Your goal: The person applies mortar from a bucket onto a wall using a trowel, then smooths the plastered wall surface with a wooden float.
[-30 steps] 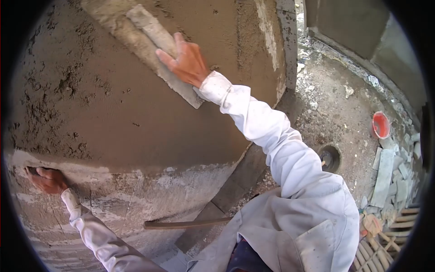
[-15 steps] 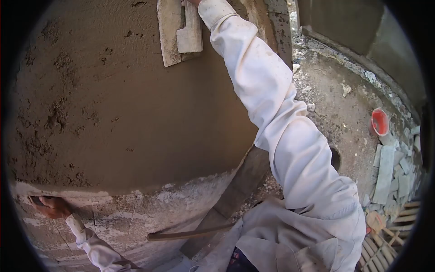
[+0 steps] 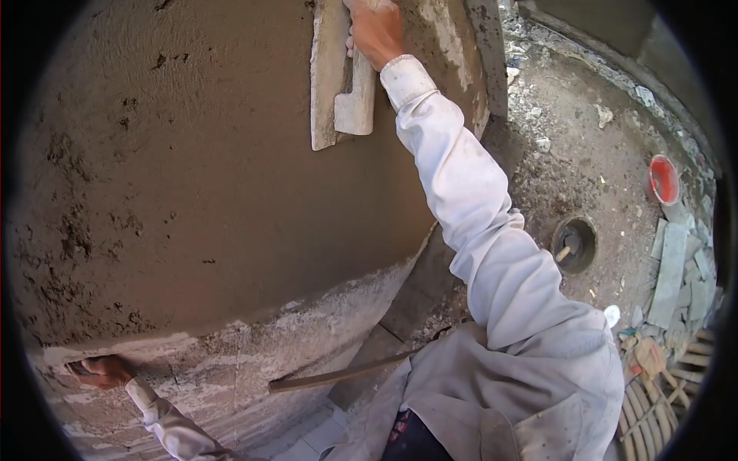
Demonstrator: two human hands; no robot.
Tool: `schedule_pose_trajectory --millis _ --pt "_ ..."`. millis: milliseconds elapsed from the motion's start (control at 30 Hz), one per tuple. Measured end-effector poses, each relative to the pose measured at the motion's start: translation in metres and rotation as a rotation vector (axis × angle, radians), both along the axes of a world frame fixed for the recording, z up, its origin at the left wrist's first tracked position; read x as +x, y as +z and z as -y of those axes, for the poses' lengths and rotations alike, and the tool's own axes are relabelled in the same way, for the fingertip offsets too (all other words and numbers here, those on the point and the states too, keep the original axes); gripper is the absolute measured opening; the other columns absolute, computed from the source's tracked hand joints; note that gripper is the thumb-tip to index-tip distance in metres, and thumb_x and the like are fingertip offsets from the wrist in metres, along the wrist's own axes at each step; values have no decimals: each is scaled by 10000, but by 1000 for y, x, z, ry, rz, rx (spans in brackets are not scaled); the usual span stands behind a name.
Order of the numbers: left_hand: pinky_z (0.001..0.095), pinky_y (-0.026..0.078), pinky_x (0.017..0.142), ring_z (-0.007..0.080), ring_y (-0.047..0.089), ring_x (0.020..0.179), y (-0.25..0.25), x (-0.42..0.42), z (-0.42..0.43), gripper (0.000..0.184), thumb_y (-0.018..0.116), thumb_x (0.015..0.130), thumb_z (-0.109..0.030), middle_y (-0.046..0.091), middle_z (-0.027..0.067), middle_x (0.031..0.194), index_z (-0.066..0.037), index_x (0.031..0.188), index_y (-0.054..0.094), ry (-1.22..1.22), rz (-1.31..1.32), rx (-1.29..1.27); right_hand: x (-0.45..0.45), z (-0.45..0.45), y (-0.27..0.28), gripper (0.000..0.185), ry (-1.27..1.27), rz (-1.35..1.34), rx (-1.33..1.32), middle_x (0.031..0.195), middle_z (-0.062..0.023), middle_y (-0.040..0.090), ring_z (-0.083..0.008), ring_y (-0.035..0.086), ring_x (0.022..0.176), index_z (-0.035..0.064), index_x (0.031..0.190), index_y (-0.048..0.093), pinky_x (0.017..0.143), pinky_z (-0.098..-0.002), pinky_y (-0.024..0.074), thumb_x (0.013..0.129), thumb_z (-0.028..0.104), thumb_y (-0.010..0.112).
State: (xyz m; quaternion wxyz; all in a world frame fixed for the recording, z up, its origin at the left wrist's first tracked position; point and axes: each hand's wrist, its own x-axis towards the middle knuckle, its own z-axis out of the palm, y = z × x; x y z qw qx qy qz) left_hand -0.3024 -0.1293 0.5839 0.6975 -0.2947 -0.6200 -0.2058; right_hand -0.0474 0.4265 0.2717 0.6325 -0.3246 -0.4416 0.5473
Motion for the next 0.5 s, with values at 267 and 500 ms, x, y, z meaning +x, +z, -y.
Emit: schedule_pose_trajectory --millis 267,500 --pt "498 387 1085 390 508 1294 6 -2 7 522 437 1003 -354 541 204 1407 -24 1398 522 59 -186 -127 -29 53 -47 581 30 -7 -65 1063 -329 679 -423 675 1038 -129 1133 611 914 -460 520 881 389 687" --pt "493 421 1062 400 530 1270 6 12 3 613 372 1011 -456 532 223 1411 -16 1418 495 86 -180 -145 -24 92 120 707 175 193 417 809 -358 656 -442 701 777 -216 1203 504 760 -465 578 884 395 660"
